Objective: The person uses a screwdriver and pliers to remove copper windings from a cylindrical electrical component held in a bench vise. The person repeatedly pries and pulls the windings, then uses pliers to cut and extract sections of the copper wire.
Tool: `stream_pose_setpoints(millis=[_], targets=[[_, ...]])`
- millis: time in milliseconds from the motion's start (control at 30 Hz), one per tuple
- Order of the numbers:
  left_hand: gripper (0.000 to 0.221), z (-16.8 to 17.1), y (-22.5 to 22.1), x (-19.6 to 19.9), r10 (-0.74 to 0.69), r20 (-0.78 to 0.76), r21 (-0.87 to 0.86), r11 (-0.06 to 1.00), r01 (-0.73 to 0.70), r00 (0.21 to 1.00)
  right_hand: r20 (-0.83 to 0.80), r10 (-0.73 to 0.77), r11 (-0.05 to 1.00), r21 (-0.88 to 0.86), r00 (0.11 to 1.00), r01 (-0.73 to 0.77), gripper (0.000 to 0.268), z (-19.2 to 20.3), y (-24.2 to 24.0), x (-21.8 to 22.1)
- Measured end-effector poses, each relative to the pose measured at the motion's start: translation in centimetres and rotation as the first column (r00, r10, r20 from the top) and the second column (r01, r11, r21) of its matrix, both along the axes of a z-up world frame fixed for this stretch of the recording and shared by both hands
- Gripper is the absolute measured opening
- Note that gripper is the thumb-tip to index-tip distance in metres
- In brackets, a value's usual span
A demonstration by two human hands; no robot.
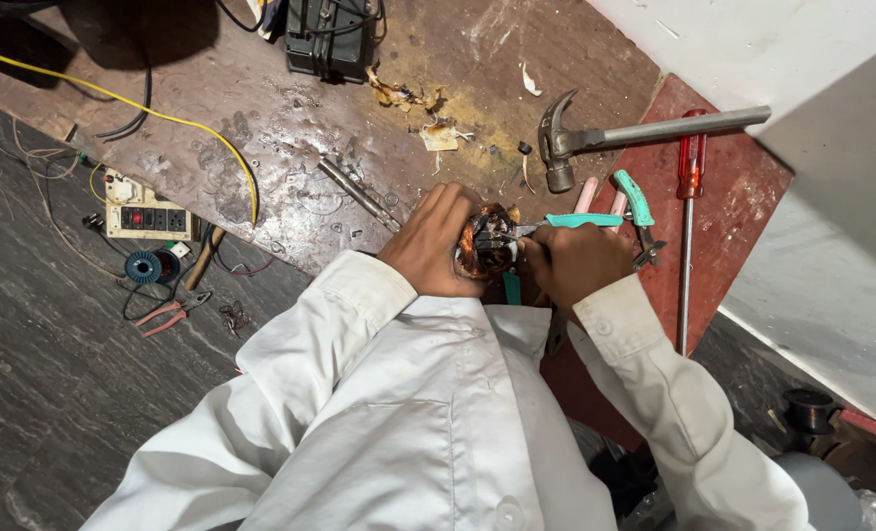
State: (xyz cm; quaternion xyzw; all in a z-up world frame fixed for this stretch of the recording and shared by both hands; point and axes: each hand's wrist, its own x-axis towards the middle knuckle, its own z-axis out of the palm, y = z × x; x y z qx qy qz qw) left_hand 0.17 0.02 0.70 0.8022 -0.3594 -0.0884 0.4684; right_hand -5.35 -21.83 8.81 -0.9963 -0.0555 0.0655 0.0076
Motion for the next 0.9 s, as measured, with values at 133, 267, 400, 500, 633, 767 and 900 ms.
stream_pose_setpoints(millis=[133,267,400,500,633,767,900], targets=[[0.088,-0.6,0.0,0.0,0.014,0.028,-0.009,1.0,-0.013,1.0,-0.002,0.033,0.998,0.048,0.999,-0.032,0.028,-0.1,-0.5,0.3],[0.09,-1.3,-0.3,-0.1,0.023,0.052,-0.011,1.0,-0.023,0.998,-0.035,0.04,0.999,0.031,0.999,-0.039,0.029,-0.1,-0.9,0.4],[0.092,-1.9,-0.5,0.0,0.023,0.067,0.004,1.0,-0.024,0.997,-0.063,0.054,0.998,0.017,0.997,-0.053,0.031,-0.1,-1.4,0.8],[0.09,-2.5,-0.3,0.1,-0.027,-0.092,0.064,0.997,0.033,0.995,-0.146,0.063,0.996,0.064,0.987,-0.054,0.034,-0.6,-1.4,0.9],[0.096,-3.2,-0.6,0.0,0.003,0.025,-0.063,0.998,-0.002,1.0,-0.089,0.051,0.975,0.219,0.995,-0.03,0.032,-0.7,-1.7,0.5],[0.1,-3.5,0.5,-0.7,-0.003,0.05,0.064,0.998,0.0,0.999,-0.192,-0.052,0.986,0.144,0.98,0.081,0.032,-0.5,-0.5,-0.9],[0.103,-2.9,-0.2,0.2,-0.002,0.119,0.031,1.0,-0.002,0.993,-0.047,-0.049,0.995,0.09,0.998,0.053,0.034,0.5,-0.5,-0.8]])
